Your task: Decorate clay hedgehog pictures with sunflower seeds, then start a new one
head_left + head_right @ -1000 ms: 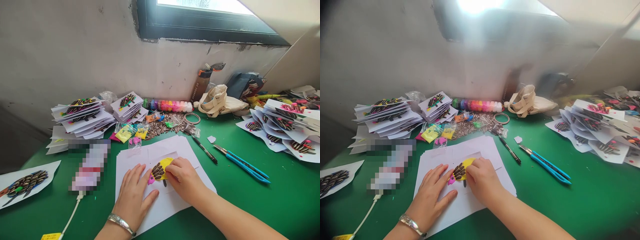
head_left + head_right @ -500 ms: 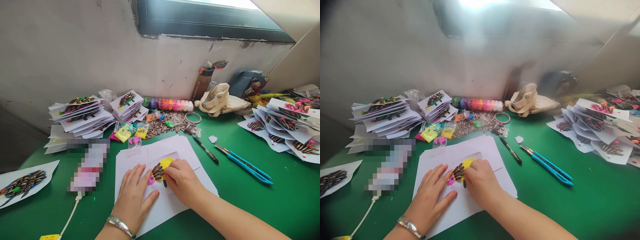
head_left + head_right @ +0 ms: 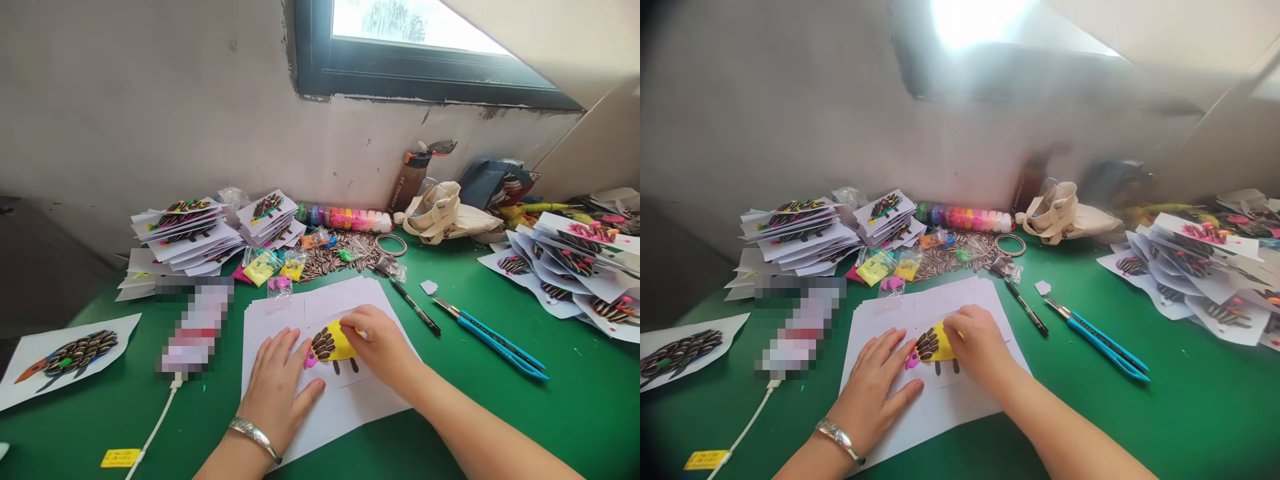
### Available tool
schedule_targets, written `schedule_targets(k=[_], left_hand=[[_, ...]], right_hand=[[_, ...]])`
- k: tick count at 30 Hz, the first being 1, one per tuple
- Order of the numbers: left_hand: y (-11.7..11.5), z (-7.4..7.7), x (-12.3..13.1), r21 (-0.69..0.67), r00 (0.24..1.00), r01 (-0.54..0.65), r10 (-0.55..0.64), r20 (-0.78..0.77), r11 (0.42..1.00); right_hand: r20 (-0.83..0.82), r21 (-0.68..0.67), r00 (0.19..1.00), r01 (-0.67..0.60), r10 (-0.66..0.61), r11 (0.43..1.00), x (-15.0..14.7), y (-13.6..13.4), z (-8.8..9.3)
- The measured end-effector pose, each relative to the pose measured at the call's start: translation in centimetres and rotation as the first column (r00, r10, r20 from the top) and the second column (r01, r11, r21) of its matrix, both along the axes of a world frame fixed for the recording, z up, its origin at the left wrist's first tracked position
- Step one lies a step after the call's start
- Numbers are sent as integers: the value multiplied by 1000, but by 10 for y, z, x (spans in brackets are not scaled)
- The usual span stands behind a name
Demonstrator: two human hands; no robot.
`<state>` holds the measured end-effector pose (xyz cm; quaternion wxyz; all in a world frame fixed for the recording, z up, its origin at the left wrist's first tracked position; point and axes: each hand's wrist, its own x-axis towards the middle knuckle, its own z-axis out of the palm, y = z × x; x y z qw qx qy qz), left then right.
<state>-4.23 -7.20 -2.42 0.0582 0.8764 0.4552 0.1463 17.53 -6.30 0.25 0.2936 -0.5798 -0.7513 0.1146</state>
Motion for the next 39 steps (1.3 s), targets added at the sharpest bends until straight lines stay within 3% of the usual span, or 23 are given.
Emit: schedule_targets(k=[4, 10, 19, 23, 26, 29, 32, 35, 39], left_hand=[[-1, 2, 1, -15, 1000, -10, 10, 10, 1000], [-1, 4, 1, -29, 1000, -18, 17, -9, 999], [-4, 2, 0, -43, 999, -23, 22, -26, 999], [-3, 3, 1, -43, 1000, -25, 24, -17, 999], [-2, 4, 1, -41, 1000, -30, 30, 2, 999], [-2, 4, 1, -39, 1000, -25, 26, 15, 999], [-2, 3, 1, -33, 999, -21, 22, 23, 999], [-2, 3, 1, -29, 1000, -15, 16, 27, 999], [0, 4, 1, -26, 999, 0, 1, 33, 1000]], right_hand=[[276, -14, 960, -54, 56, 998, -1, 46, 17], [371, -22, 922, -115, 115, 993, -29, 110, 9], [418, -29, 901, -116, 117, 993, -43, 127, -4], [368, -13, 929, -43, 45, 999, -36, 111, 8], [277, -32, 961, -18, 26, 999, -16, 75, 18], [-86, -103, 991, -110, 101, 989, 4, 27, 19], [-239, -172, 965, -147, 104, 974, 12, -12, 10], [-268, -164, 958, -151, 103, 975, 7, -28, -1], [-220, -77, 965, -166, 145, 983, -1, -28, -5]])
